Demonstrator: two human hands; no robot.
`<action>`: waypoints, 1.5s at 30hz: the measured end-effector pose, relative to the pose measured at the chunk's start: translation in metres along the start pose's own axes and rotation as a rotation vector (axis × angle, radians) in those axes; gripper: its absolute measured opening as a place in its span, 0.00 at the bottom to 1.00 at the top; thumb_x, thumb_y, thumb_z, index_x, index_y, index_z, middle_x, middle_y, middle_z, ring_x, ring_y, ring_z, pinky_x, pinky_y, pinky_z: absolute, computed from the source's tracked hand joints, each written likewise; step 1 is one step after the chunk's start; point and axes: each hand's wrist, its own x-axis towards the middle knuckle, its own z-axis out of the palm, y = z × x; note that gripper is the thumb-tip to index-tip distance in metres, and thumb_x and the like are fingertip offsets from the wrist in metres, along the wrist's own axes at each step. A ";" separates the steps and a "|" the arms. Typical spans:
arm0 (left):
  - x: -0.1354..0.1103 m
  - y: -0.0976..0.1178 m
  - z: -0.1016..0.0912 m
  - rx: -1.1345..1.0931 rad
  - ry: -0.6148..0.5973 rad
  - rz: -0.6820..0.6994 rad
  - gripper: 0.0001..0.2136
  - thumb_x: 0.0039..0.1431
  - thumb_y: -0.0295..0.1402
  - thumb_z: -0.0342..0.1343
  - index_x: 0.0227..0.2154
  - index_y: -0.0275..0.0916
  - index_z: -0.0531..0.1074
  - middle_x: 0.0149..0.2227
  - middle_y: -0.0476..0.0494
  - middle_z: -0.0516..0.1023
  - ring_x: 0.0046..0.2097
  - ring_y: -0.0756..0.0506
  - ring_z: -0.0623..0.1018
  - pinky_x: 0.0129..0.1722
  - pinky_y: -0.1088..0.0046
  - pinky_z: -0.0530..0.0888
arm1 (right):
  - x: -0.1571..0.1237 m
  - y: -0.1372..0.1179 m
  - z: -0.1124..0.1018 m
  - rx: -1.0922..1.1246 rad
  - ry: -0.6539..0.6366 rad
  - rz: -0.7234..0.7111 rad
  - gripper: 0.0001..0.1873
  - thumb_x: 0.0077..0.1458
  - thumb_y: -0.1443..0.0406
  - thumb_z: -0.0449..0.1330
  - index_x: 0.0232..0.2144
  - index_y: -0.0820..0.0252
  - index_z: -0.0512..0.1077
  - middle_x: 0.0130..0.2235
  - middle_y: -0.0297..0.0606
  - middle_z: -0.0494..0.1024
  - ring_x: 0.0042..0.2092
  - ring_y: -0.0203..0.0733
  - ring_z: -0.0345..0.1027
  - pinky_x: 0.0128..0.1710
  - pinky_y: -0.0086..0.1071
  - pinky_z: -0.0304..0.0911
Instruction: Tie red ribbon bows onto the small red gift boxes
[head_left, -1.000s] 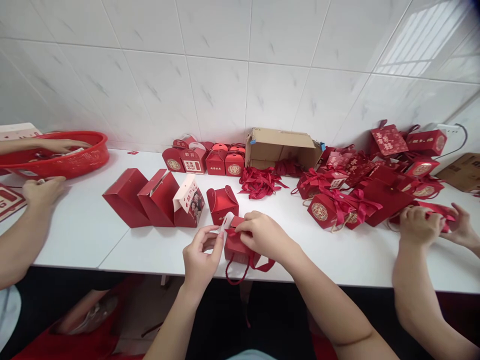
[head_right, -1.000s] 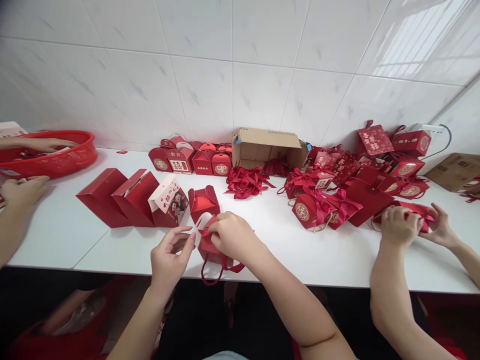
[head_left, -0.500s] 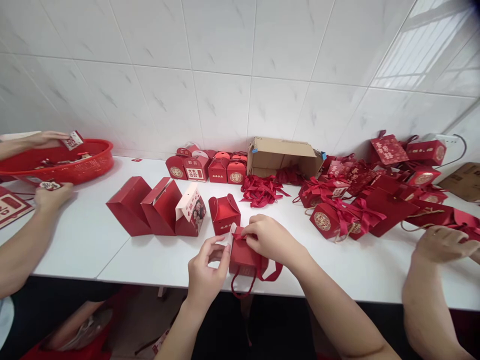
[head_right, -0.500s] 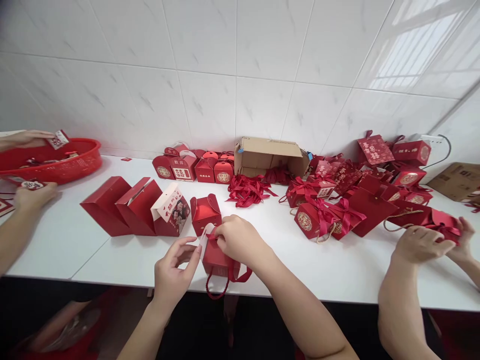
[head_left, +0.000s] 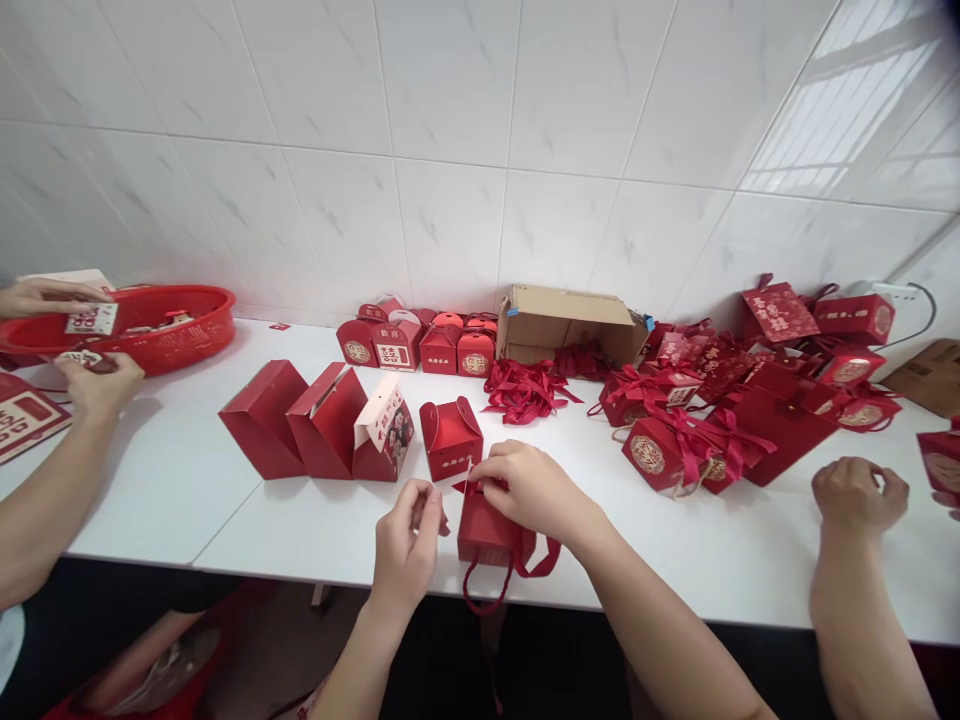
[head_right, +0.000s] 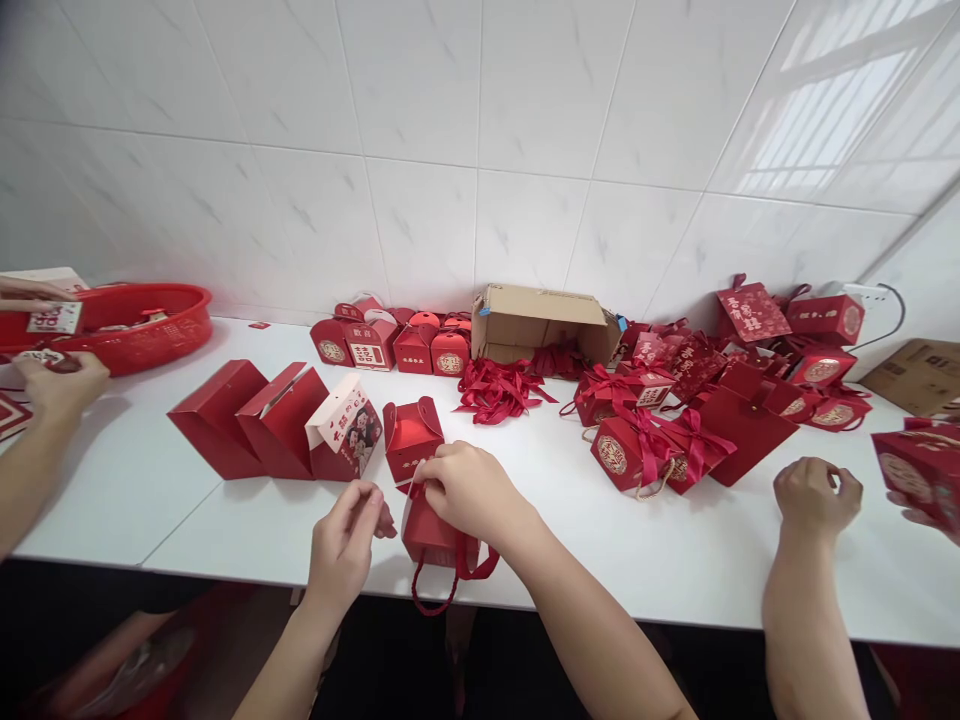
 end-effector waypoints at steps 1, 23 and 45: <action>0.005 0.000 0.000 -0.045 -0.053 -0.051 0.12 0.61 0.42 0.46 0.26 0.40 0.62 0.21 0.53 0.67 0.23 0.50 0.71 0.24 0.76 0.68 | -0.001 0.001 0.001 -0.012 0.006 0.000 0.15 0.53 0.73 0.54 0.37 0.56 0.78 0.35 0.36 0.77 0.38 0.38 0.67 0.37 0.29 0.58; 0.021 -0.039 -0.060 0.664 -0.105 -0.451 0.11 0.51 0.40 0.46 0.19 0.42 0.64 0.22 0.47 0.71 0.29 0.41 0.72 0.30 0.69 0.65 | -0.051 0.020 -0.007 0.259 0.352 0.162 0.15 0.61 0.61 0.53 0.48 0.53 0.71 0.48 0.40 0.71 0.49 0.43 0.66 0.48 0.37 0.63; 0.037 -0.001 0.015 -0.272 -0.430 -0.111 0.17 0.57 0.47 0.51 0.23 0.39 0.61 0.24 0.53 0.63 0.26 0.52 0.64 0.26 0.77 0.63 | -0.064 0.053 0.042 0.939 0.231 0.409 0.24 0.57 0.46 0.51 0.23 0.60 0.61 0.23 0.29 0.60 0.24 0.31 0.51 0.25 0.27 0.50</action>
